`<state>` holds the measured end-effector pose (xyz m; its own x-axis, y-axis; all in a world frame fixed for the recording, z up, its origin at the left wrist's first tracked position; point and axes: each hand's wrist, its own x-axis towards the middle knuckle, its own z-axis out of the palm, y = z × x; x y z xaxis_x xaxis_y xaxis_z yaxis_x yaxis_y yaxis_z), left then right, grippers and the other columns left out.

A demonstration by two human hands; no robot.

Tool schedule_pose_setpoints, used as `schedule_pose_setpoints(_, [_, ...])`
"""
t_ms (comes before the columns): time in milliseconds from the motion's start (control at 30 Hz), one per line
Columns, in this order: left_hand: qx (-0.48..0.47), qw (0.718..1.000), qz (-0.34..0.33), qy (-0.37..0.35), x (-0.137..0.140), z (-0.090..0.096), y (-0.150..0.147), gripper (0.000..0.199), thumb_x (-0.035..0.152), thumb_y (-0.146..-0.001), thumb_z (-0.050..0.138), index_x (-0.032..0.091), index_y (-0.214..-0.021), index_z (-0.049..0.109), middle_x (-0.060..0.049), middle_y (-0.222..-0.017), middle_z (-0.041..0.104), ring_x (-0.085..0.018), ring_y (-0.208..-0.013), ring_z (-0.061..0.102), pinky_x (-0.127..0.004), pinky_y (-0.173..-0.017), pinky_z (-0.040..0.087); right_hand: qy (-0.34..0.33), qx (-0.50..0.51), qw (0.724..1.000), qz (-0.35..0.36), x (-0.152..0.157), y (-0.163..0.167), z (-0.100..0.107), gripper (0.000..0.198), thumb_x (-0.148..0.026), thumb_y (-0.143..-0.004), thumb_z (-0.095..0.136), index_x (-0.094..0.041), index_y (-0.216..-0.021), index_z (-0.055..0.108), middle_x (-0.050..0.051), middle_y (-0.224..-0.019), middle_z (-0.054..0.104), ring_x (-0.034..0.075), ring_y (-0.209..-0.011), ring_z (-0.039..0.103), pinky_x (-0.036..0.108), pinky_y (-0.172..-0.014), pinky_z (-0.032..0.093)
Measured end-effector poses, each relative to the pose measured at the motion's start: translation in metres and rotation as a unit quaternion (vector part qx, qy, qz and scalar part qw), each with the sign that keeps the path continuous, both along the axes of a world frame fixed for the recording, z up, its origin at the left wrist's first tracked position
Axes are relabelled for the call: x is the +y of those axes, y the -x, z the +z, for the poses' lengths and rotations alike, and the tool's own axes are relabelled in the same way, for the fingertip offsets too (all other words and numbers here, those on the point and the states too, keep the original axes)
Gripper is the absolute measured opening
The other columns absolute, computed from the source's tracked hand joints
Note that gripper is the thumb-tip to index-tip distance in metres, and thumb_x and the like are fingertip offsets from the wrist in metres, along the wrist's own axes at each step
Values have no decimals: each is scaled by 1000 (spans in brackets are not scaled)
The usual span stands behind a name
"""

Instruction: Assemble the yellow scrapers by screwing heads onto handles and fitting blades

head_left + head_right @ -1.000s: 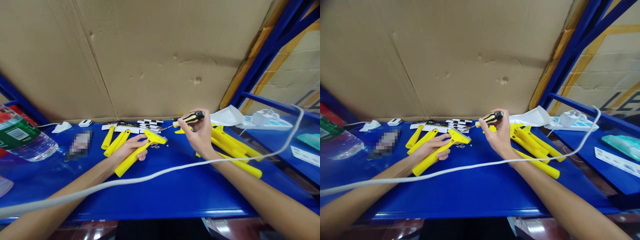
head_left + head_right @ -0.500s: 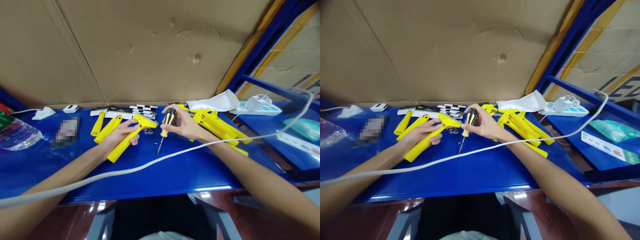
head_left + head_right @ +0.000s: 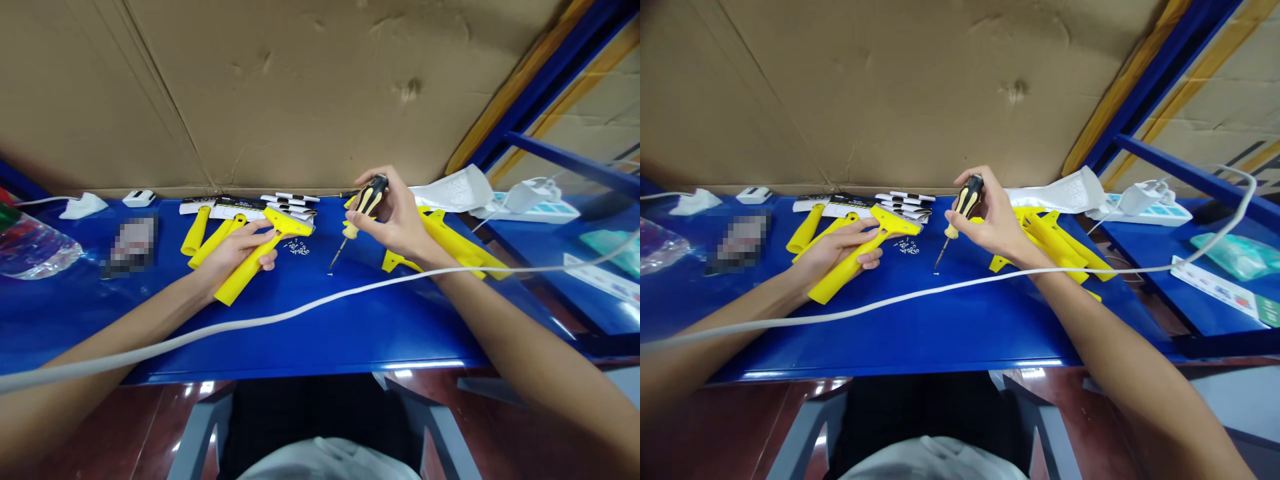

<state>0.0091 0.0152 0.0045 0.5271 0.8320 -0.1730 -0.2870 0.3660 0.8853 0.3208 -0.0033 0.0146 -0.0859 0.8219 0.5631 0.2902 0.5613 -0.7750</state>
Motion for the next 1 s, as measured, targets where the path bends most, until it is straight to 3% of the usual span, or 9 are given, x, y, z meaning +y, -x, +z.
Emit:
schedule_pose_setpoints(267, [4, 1000, 10, -9, -1, 2, -3, 30, 8, -93, 75, 14, -122, 66, -20, -128, 79, -8, -54, 57, -27, -55, 53, 51, 7, 996, 67, -10, 13, 1, 75, -67, -68, 102, -32, -121, 61, 1, -93, 73, 24, -80, 73, 44, -73, 65])
schedule_pose_setpoints(600, [8, 1000, 25, -2, -3, 4, -3, 38, 9, -91, 77, 16, -126, 64, -13, -113, 79, -9, -55, 57, -26, -55, 51, 22, 5, 999, 49, -8, 10, 3, 73, -66, -70, 101, -32, -121, 61, 1, -91, 73, 25, -78, 72, 43, -69, 64])
schedule_pose_setpoints(867, [7, 1000, -10, -14, 2, 0, 1, 33, 13, -94, 77, 17, -124, 64, -16, -121, 80, -9, -57, 58, -28, -58, 53, 60, 13, 995, 72, -12, 19, 1, 76, -64, -68, 103, -32, -122, 61, 2, -92, 73, 27, -85, 73, 47, -74, 66])
schedule_pose_setpoints(1000, [4, 1000, -10, -6, 4, -1, 2, 32, 12, -93, 78, 17, -121, 63, -16, -123, 79, -10, -57, 59, -29, -58, 54, 53, 14, 996, 76, -11, 19, 0, 76, -64, -67, 103, -33, -121, 61, 1, -91, 73, 25, -80, 72, 46, -72, 66])
